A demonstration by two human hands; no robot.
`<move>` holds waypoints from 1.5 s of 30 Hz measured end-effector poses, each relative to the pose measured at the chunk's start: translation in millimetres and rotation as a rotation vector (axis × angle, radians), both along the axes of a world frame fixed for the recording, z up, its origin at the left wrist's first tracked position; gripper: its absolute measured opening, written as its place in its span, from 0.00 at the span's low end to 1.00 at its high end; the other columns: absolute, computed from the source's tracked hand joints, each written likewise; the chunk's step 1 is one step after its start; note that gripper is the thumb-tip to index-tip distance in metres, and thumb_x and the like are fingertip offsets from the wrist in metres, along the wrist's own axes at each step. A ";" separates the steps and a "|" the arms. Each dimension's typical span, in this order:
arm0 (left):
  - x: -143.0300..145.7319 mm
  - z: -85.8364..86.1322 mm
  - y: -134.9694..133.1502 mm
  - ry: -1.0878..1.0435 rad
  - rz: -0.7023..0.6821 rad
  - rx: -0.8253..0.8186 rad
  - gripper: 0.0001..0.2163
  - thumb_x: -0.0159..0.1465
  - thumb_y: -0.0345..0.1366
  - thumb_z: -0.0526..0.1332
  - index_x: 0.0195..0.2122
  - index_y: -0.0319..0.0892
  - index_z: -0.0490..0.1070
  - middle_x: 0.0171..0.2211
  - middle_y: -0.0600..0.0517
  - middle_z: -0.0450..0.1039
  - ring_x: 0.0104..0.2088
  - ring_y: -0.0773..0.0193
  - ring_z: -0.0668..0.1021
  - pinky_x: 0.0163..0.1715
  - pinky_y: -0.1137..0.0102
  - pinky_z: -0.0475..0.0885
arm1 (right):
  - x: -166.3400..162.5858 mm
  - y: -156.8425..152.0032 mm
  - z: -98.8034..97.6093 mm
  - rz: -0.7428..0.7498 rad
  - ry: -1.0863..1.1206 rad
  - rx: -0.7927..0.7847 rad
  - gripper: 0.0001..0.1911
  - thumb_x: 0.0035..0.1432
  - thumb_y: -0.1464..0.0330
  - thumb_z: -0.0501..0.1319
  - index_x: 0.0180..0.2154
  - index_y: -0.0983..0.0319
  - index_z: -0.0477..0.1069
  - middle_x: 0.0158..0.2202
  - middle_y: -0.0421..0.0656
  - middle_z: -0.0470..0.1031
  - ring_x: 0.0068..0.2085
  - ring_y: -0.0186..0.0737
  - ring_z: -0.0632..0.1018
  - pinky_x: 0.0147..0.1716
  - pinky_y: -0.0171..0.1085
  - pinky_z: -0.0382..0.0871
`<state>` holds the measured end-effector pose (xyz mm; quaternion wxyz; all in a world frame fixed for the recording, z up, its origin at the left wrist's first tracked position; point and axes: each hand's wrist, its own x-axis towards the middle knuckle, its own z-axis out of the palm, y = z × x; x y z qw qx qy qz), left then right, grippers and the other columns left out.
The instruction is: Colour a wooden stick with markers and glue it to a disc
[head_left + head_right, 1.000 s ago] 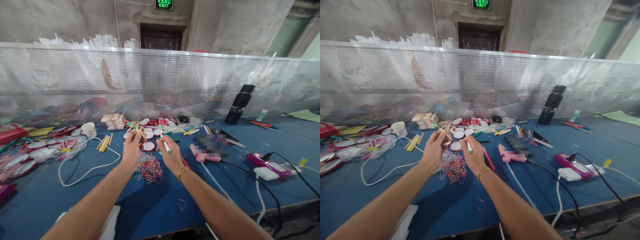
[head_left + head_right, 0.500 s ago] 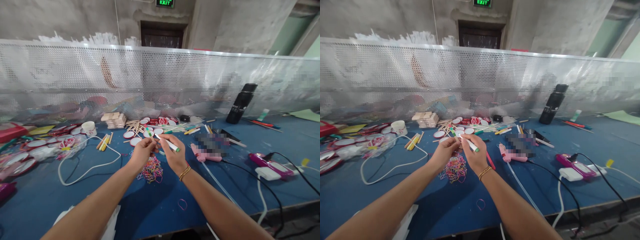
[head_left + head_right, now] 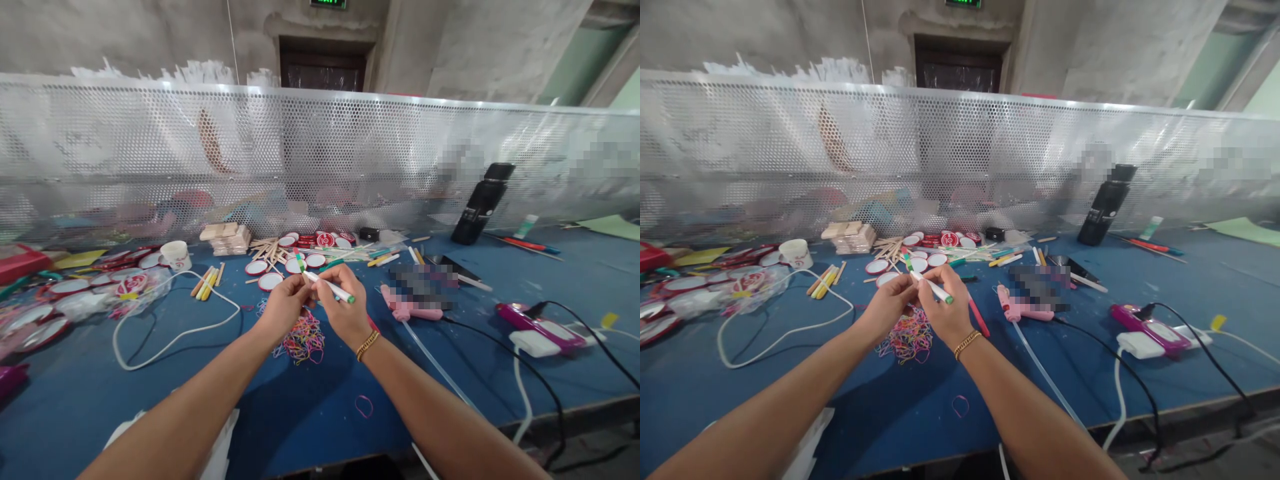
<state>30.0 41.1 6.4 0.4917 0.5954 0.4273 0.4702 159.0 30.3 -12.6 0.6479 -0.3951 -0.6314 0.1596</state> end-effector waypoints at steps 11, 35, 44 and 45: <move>-0.9 -1.3 1.7 0.010 0.010 0.008 0.11 0.57 0.43 0.62 0.26 0.42 0.68 0.21 0.55 0.68 0.22 0.69 0.70 0.20 0.75 0.63 | 0.6 0.7 0.5 -0.006 0.011 0.014 0.05 0.60 0.67 0.58 0.31 0.58 0.69 0.28 0.39 0.73 0.29 0.37 0.75 0.32 0.37 0.68; 1.0 1.7 -0.7 0.026 0.012 -0.009 0.11 0.58 0.43 0.62 0.27 0.41 0.68 0.21 0.56 0.67 0.22 0.70 0.70 0.19 0.76 0.63 | 0.7 3.6 -2.6 -0.002 0.003 -0.008 0.03 0.60 0.67 0.59 0.33 0.58 0.68 0.31 0.41 0.75 0.32 0.39 0.76 0.33 0.37 0.70; 0.8 2.3 -0.6 0.020 0.001 -0.011 0.11 0.57 0.43 0.63 0.26 0.41 0.67 0.22 0.56 0.67 0.22 0.70 0.69 0.19 0.76 0.63 | 1.5 4.0 -2.1 0.032 0.029 0.011 0.03 0.61 0.67 0.58 0.34 0.59 0.67 0.29 0.39 0.75 0.29 0.36 0.76 0.32 0.36 0.70; 1.0 2.1 -0.6 0.019 -0.001 -0.009 0.11 0.57 0.43 0.63 0.27 0.41 0.68 0.22 0.56 0.67 0.22 0.70 0.69 0.20 0.76 0.63 | 1.3 4.1 -2.5 0.029 0.019 0.006 0.03 0.61 0.67 0.58 0.34 0.59 0.68 0.29 0.39 0.75 0.29 0.36 0.76 0.32 0.36 0.70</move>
